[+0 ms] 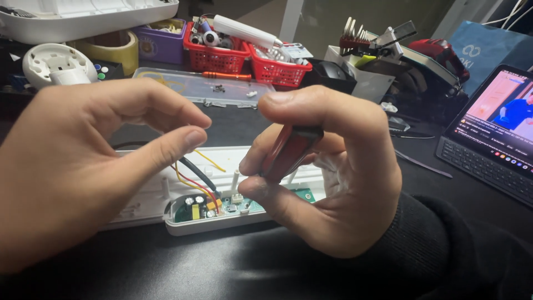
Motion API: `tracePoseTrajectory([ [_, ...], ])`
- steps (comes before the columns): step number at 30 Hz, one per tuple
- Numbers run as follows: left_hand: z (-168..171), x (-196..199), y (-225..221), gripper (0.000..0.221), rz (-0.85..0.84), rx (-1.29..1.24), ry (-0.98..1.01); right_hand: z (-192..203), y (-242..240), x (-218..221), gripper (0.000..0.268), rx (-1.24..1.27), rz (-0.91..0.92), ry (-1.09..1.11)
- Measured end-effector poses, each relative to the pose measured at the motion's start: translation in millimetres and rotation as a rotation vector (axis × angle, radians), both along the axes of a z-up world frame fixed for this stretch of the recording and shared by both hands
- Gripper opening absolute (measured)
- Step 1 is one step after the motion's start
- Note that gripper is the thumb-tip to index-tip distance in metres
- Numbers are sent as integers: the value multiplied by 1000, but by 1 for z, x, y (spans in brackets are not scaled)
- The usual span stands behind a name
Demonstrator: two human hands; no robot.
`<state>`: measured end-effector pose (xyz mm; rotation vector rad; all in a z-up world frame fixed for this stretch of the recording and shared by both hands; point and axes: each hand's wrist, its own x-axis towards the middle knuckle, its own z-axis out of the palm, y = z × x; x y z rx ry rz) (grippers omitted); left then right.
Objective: Connecting and securing internal wires and components of an electronic device using a screwdriver.
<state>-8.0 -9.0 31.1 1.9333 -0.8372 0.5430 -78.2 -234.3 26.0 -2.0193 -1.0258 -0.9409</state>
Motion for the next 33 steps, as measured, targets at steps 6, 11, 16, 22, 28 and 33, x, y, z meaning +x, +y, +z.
tracePoseTrajectory([
  [6,-7,0,5,10,21,84,-7,-2,0,1,61,-10,-4,-29],
  [11,-8,1,4,8,-16,115,-102,-2,-2,2,58,-18,20,-32],
  [16,-10,6,6,10,-148,122,-187,-6,-5,3,59,-6,32,-27],
  [22,-9,6,4,9,-192,140,-247,-3,-3,3,58,-9,35,-29],
  [28,-8,2,1,9,-154,126,-162,-3,-4,2,51,16,57,-7],
  [33,-11,5,2,11,-145,140,-163,6,-1,-4,47,14,53,56],
])
